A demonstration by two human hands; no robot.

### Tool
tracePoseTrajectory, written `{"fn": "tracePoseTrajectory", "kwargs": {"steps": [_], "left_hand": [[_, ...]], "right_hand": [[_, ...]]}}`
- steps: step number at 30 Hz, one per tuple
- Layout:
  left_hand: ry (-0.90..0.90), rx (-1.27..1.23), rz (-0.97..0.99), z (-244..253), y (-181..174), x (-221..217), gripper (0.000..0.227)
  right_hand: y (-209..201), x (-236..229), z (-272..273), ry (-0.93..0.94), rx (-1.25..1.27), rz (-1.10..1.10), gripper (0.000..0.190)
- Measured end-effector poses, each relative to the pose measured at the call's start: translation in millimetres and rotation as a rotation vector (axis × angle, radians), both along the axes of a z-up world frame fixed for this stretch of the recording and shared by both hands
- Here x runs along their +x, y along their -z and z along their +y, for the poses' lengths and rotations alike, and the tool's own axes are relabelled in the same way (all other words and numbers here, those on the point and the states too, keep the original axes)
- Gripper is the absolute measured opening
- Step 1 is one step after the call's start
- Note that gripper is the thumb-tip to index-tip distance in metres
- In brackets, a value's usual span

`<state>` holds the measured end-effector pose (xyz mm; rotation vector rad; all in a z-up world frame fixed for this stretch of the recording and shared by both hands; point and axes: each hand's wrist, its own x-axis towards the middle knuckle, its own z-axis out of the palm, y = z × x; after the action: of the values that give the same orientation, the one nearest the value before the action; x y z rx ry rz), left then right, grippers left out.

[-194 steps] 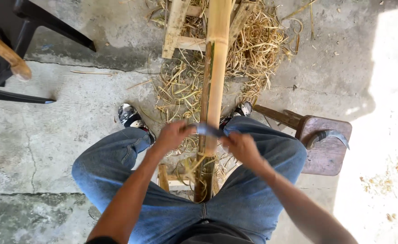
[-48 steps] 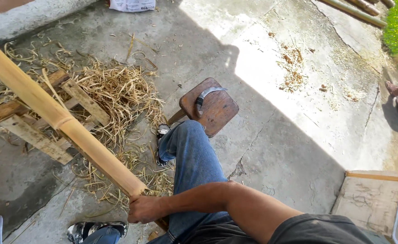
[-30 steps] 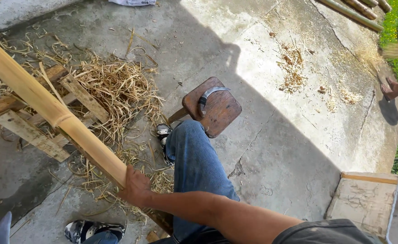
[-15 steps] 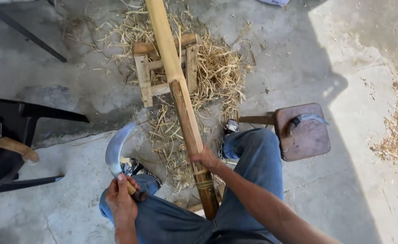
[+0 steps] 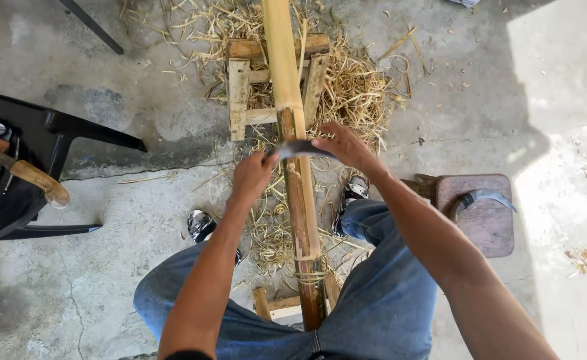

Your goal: Using a curved blade tool to shave and strip the outer layers of a bamboo pole while sitting.

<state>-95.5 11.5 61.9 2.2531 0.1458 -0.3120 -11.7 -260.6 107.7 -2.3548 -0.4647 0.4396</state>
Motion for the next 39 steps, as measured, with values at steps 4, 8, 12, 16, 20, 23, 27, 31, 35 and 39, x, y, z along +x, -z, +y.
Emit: {"fn": "tracePoseTrajectory", "kwargs": {"steps": [4, 8, 12, 16, 20, 23, 27, 31, 35, 39], "left_hand": [[0.023, 0.103, 0.001, 0, -5, 100, 0.053], [-0.067, 0.213, -0.225, 11, 10, 165, 0.057], [-0.073, 0.327, -0.289, 6, 12, 161, 0.065], [-0.098, 0.369, -0.259, 0, -12, 122, 0.065], [-0.107, 0.348, -0.178, -6, -22, 97, 0.059], [-0.081, 0.354, -0.195, -9, -10, 65, 0.059], [-0.091, 0.296, -0.303, -24, -7, -9, 0.057], [-0.043, 0.265, -0.326, -36, -5, -111, 0.059], [0.013, 0.142, -0.228, -43, -30, -214, 0.056], [-0.022, 0.105, 0.129, -41, -24, -261, 0.058]], "right_hand": [[39, 78, 20, 0.08, -0.122, 0.145, 0.046], [52, 134, 29, 0.126, 0.022, -0.02, 0.04], [40, 124, 35, 0.251, 0.033, -0.101, 0.043], [35, 89, 35, 0.284, 0.058, 0.101, 0.041], [35, 68, 30, 0.282, 0.043, 0.007, 0.044], [38, 34, 24, 0.292, -0.041, 0.057, 0.045], [63, -36, 1, 0.228, -0.036, -0.092, 0.054], [69, -149, -16, 0.254, -0.077, 0.043, 0.05], [62, -258, -38, 0.189, -0.146, 0.283, 0.042], [38, -291, -46, 0.175, 0.091, 0.696, 0.038]]}}
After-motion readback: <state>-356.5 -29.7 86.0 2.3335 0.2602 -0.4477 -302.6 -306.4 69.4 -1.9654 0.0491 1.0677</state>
